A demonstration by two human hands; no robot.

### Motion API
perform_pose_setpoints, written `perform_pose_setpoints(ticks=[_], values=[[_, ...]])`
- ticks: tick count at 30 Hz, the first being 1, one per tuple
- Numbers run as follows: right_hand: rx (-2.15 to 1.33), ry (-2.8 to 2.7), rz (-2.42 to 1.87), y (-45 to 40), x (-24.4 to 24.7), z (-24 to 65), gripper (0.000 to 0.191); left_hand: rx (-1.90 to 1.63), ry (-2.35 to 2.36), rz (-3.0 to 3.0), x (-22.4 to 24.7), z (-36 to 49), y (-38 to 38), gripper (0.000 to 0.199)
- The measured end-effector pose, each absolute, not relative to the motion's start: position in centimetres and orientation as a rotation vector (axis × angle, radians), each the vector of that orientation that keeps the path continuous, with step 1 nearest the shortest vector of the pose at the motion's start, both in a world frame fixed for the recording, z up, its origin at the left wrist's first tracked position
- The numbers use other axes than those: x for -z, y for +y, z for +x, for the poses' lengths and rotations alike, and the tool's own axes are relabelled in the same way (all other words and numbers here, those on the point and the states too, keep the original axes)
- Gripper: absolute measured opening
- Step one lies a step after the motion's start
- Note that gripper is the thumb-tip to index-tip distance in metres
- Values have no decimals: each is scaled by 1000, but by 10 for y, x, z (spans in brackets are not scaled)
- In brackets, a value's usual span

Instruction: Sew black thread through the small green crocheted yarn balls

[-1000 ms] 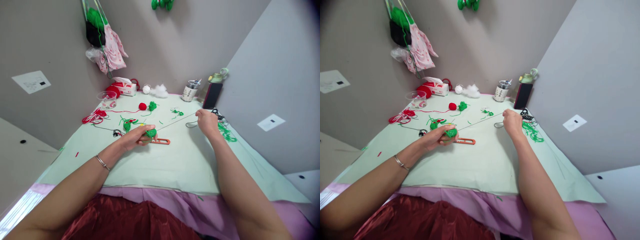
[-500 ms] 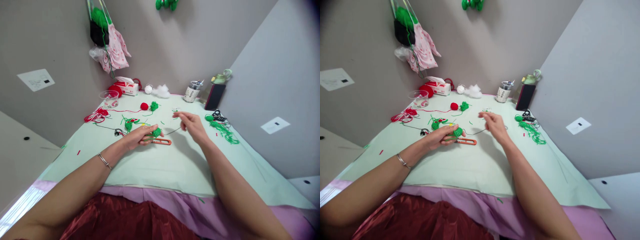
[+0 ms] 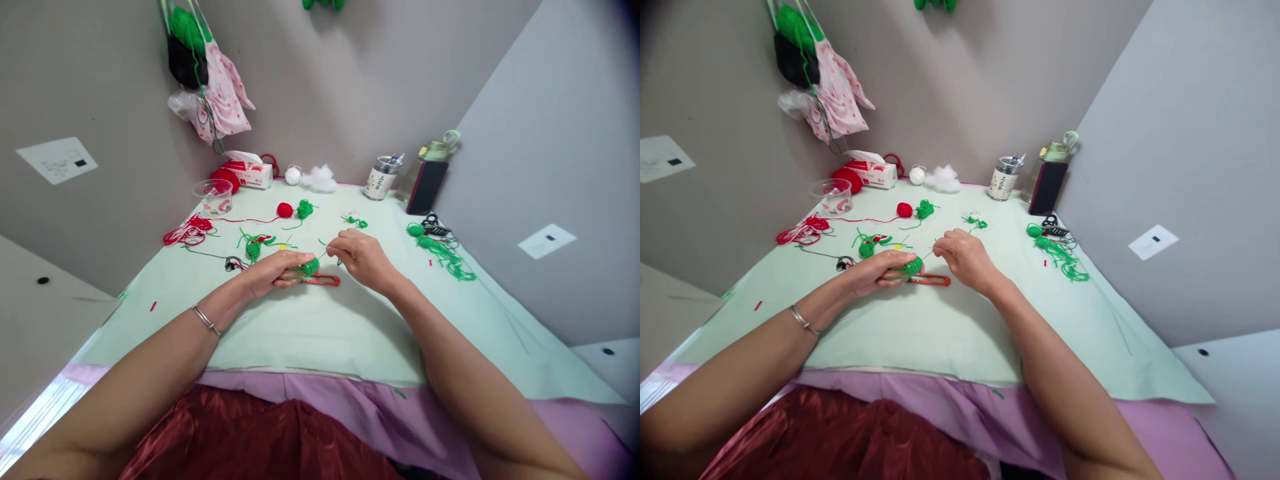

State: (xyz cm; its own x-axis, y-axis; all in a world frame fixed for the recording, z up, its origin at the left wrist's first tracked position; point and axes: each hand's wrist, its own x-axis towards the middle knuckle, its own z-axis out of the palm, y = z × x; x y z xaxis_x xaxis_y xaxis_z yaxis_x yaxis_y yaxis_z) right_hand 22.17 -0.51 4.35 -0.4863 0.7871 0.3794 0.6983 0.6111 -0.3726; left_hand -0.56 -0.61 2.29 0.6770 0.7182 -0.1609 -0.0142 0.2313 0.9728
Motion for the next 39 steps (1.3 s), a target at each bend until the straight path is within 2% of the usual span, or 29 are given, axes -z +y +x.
perform_pose_setpoints(ticks=[3, 7, 9, 11, 13, 15, 16, 21, 24, 28, 33, 39], values=[[-288, -2287, -1228, 3, -38, 219, 29, -580, 701, 1212, -18, -4, -4, 38], [-777, -2135, -1207, 13, -35, 237, 32, -643, 689, 1149, -16, -7, -1, 42], [-877, -2021, -1271, 20, -33, 255, 39, -709, 686, 1101, -15, -9, 2, 45], [-702, -1936, -1442, 27, -30, 272, 37, -763, 690, 1048, -15, -12, 5, 46], [-313, -1897, -1598, 31, -29, 283, 34, -781, 689, 1009, -14, -14, 8, 46], [4, -1899, -1614, 28, -30, 283, 31, -777, 682, 995, -14, -15, 10, 46], [40, -1935, -1570, 23, -32, 278, 25, -775, 677, 996, -13, -15, 10, 47], [-447, -2437, -1184, -9, -36, 229, 15, -776, 664, 1021, -13, -14, 10, 48], [-431, -2685, -1086, -21, -30, 206, 19, -789, 670, 1037, -14, -14, 8, 48], [-275, -2754, -1161, -21, -24, 202, 22, -801, 671, 1046, -15, -13, 6, 45], [-295, -2556, -1364, -12, -33, 224, 25, -912, 689, 1047, -17, -12, 4, 40], [-682, -2041, -1446, -4, -51, 245, 35, -945, 715, 1119, -19, -13, 4, 36]])
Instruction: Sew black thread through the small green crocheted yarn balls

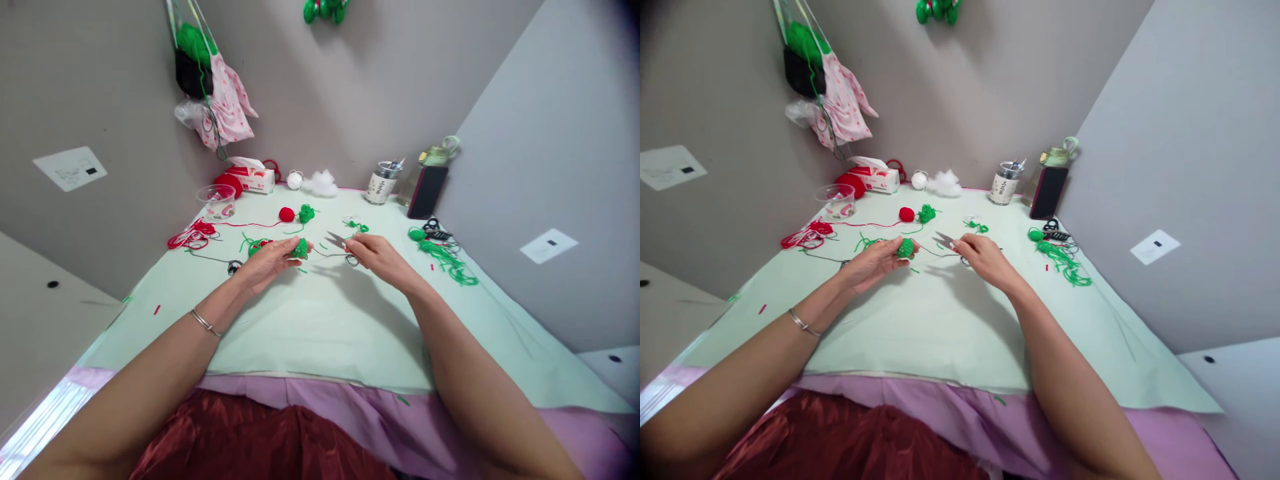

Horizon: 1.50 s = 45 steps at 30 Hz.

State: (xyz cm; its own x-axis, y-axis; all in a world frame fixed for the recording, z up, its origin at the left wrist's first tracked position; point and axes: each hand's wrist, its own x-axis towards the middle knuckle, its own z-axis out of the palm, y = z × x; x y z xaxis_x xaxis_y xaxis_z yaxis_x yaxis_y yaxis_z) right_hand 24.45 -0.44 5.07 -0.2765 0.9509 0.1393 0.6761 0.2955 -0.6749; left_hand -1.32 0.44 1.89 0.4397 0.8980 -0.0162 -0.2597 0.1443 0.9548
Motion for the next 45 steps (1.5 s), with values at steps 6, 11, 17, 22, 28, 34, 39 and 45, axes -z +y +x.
perform_pose_setpoints(ticks=[6, 11, 17, 22, 28, 34, 39, 45], values=[[-834, -1791, -1240, -13, -43, 215, 34, -949, 722, 1144, -11, -3, 0, 32], [-814, -1791, -1093, -14, -28, 201, 33, -948, 674, 1128, -7, 1, -3, 32], [-1214, -1891, -1058, -10, -28, 206, 39, -892, 616, 1131, -10, -2, -3, 28], [-1316, -1856, -1091, -6, -34, 216, 42, -865, 514, 1079, -20, -7, -2, 33], [-1554, -1542, -989, -6, -37, 217, 38, -736, 450, 1139, -25, -10, -6, 31], [-1694, -1230, -700, -9, -42, 212, 37, -799, 509, 1131, -18, -3, -8, 34], [-1815, -1161, -732, -7, -41, 210, 42, -740, 549, 1208, -18, 6, -15, 35], [-1849, -1057, -888, 5, -30, 212, 42, -728, 637, 1244, -13, 10, -17, 34]])
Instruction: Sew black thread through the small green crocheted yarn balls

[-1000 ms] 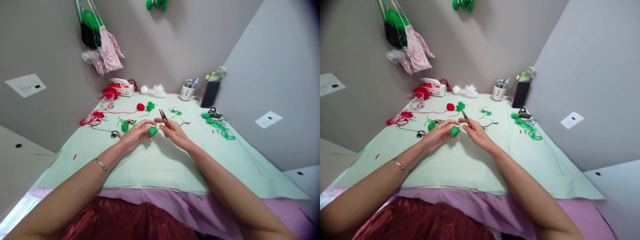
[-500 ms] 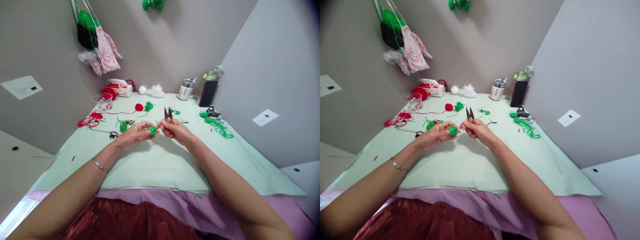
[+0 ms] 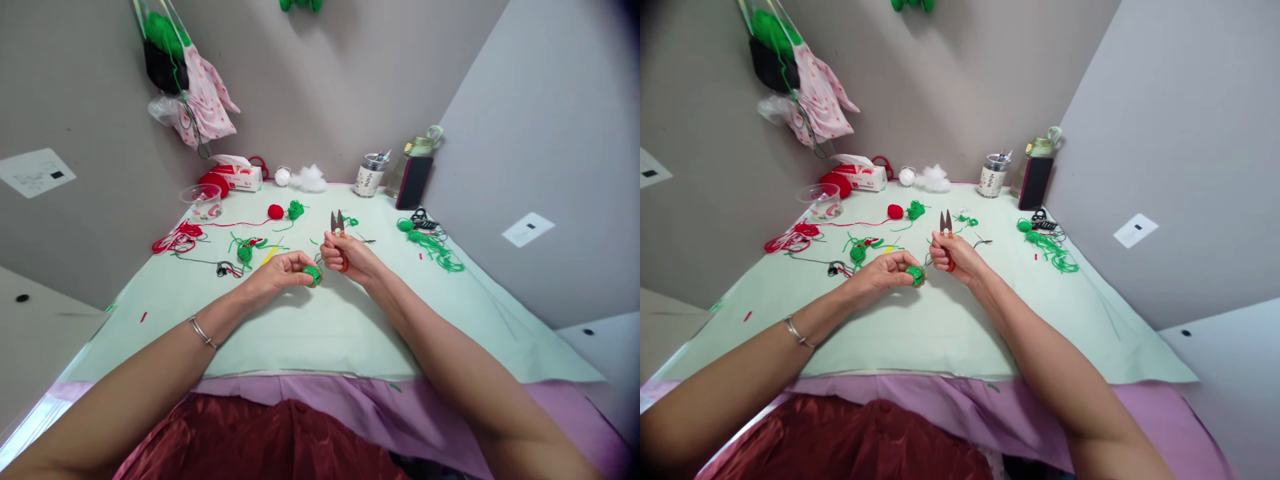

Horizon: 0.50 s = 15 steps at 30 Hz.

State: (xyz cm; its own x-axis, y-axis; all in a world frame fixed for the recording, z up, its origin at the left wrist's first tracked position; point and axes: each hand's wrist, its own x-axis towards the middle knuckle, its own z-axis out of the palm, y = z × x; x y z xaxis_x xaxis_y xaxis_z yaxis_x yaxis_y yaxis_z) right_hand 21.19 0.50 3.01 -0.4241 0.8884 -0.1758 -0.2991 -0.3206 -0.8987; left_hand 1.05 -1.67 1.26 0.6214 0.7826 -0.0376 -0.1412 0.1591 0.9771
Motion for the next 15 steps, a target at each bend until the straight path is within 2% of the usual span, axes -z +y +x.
perform_pose_setpoints(ticks=[3, 5, 9, 12, 15], values=[[-1759, -1167, -960, 9, -28, 221, 37, -778, 674, 1306, -12, 9, -15, 32], [-1557, -1299, -1080, 11, -31, 232, 37, -847, 717, 1369, -13, 8, -15, 30], [-1180, -1580, -1225, 8, -45, 256, 53, -1024, 811, 1453, -13, 6, -13, 29], [-1200, -1865, -1180, -2, -59, 262, 63, -1094, 834, 1445, -11, 5, -11, 33], [-1214, -2124, -1131, -12, -68, 259, 63, -1114, 856, 1447, -9, 4, -10, 38]])
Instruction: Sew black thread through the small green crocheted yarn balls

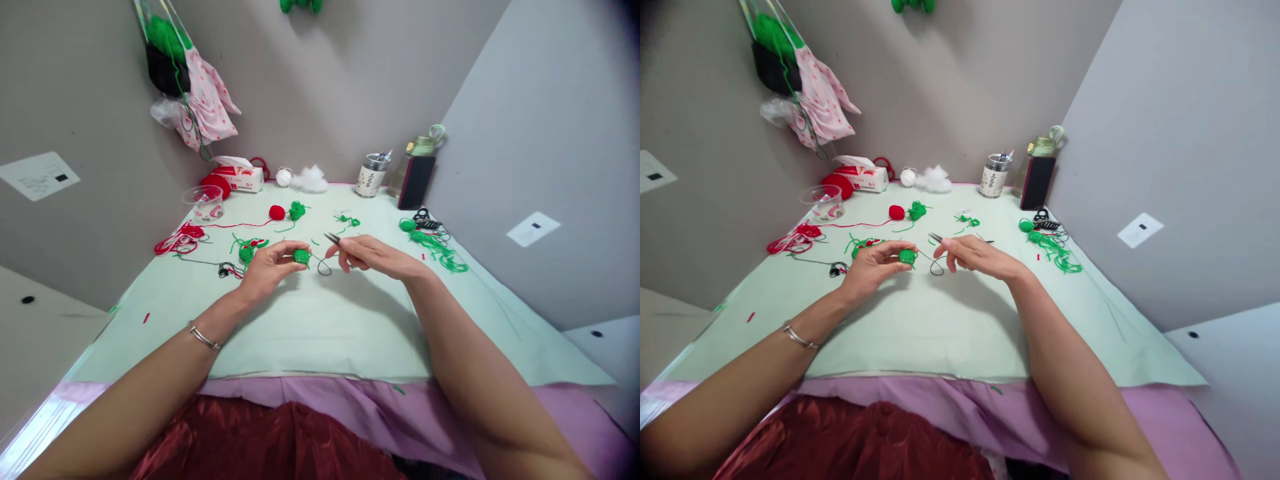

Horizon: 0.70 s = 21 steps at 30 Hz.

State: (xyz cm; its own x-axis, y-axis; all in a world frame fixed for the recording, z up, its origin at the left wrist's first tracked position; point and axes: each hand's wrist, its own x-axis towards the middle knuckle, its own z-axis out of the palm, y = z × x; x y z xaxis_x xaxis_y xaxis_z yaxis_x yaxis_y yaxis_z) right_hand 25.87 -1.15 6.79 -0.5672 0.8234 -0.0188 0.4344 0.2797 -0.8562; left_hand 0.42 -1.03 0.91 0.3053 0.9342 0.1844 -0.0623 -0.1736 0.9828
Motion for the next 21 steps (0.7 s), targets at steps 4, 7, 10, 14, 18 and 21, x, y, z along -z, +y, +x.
perform_pose_setpoints(ticks=[4, 7, 10, 14, 18, 21], values=[[-1179, -2288, -1115, -14, -67, 253, 64, -1119, 876, 1486, -8, 4, -12, 39], [-1117, -2304, -1127, -11, -62, 251, 60, -1106, 856, 1525, -8, 5, -13, 41], [-1108, -2281, -1167, -10, -58, 248, 59, -1089, 851, 1545, -9, 6, -15, 43], [-1190, -2212, -1171, -12, -56, 241, 57, -1069, 822, 1554, -9, 7, -16, 46], [-1291, -2117, -1123, -13, -54, 235, 53, -1056, 786, 1553, -7, 7, -16, 49], [-1366, -2056, -1107, -12, -51, 232, 50, -1051, 771, 1567, -6, 7, -16, 51]])
